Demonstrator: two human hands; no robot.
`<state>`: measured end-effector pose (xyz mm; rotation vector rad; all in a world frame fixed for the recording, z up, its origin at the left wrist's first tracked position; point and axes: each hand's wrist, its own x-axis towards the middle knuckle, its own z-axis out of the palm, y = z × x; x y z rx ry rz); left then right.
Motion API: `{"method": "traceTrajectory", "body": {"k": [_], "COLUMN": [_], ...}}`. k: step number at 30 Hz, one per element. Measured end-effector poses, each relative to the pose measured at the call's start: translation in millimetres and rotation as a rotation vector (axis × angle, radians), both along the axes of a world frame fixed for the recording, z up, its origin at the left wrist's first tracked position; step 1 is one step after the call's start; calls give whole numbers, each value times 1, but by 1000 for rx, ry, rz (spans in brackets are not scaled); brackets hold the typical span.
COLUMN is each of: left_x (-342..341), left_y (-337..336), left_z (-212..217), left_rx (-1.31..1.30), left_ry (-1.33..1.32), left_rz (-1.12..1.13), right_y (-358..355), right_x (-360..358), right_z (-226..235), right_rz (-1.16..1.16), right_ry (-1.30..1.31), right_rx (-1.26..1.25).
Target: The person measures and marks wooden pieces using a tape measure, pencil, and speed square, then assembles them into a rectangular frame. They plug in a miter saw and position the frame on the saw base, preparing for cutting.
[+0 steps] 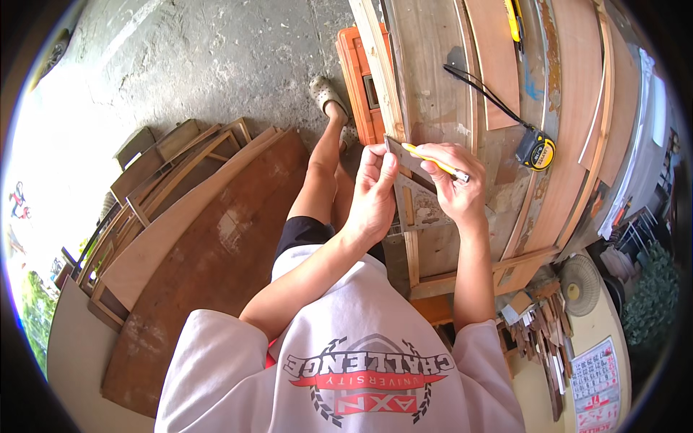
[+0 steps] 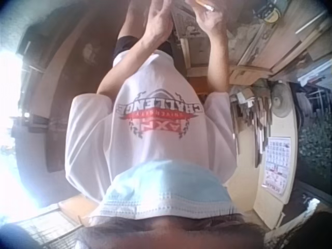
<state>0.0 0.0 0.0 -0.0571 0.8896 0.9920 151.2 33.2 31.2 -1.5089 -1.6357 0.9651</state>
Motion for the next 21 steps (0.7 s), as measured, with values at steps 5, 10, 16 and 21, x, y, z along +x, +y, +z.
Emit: {"method": "traceTrajectory", "body": {"k": [5, 10, 16, 21], "left_x": [1, 2, -1, -8], "left_y": [1, 1, 1, 2], "left_z": [-1, 1, 0, 0], "left_rx": [-15, 15, 25, -7], "left_ry": [-20, 1, -8, -31], "left_rz": [1, -12, -42, -84], "right_y": [10, -6, -41, -54], "right_x": [-12, 20, 24, -6], "right_z": [-5, 27, 33, 5], "right_rz": [20, 65, -168, -142], "right_ry": [-51, -346, -391, -608], "right_rx": [41, 130, 100, 49]}}
